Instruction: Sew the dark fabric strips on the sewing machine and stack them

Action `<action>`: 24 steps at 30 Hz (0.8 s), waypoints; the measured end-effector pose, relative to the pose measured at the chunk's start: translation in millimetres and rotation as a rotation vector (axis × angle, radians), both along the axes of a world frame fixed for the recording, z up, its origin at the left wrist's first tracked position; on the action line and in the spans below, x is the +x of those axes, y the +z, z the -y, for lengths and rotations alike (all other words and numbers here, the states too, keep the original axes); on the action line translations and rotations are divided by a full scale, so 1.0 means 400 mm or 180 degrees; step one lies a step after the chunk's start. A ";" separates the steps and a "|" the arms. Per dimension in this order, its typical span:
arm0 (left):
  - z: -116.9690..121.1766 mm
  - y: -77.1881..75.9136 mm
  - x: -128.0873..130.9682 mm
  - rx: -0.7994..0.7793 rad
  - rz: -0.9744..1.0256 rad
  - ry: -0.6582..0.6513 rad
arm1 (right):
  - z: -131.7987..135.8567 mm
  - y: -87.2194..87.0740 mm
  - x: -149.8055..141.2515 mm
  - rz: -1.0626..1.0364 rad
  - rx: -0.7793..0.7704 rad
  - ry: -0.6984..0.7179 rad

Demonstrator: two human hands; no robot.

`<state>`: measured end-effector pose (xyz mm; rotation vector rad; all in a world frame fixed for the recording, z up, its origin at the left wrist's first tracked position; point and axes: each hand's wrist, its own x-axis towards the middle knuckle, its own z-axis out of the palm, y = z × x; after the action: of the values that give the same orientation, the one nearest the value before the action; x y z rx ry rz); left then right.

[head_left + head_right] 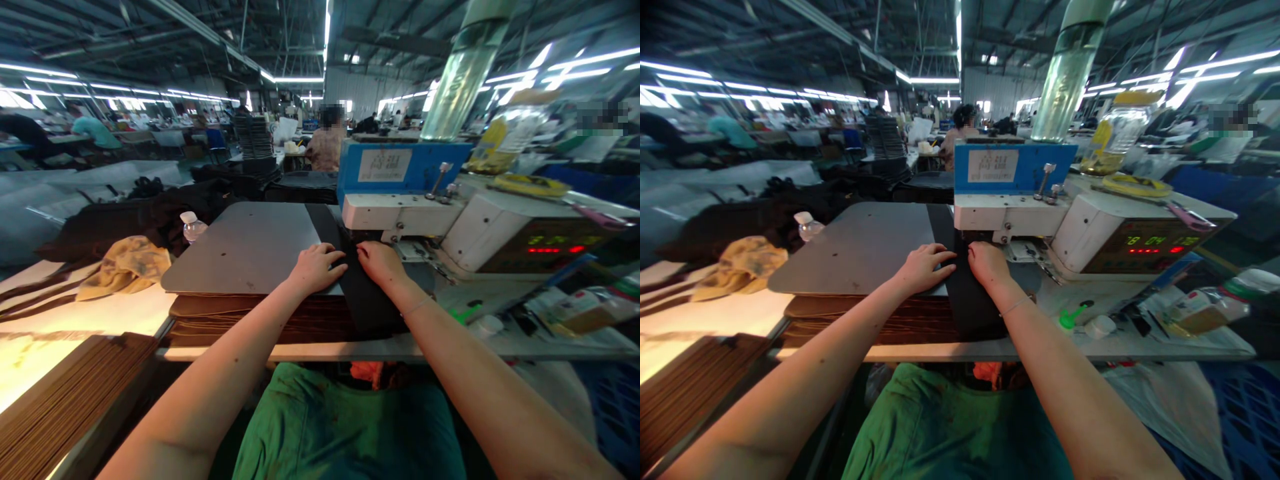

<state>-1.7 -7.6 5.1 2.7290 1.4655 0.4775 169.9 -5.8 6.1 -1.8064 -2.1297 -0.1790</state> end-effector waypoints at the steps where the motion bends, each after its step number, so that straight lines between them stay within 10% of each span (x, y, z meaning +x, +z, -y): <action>1: 0.000 0.000 0.000 0.0003 -0.0002 -0.0003 | 0.000 0.000 0.000 0.0004 0.0013 -0.0007; 24: -0.039 0.020 0.009 -0.0317 -0.0083 0.0187 | -0.004 0.007 -0.004 0.0269 -0.0027 -0.0100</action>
<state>2.0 7.8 13.1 2.6323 1.5353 0.3611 168.5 -4.2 8.7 -1.8693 -2.1628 -0.2587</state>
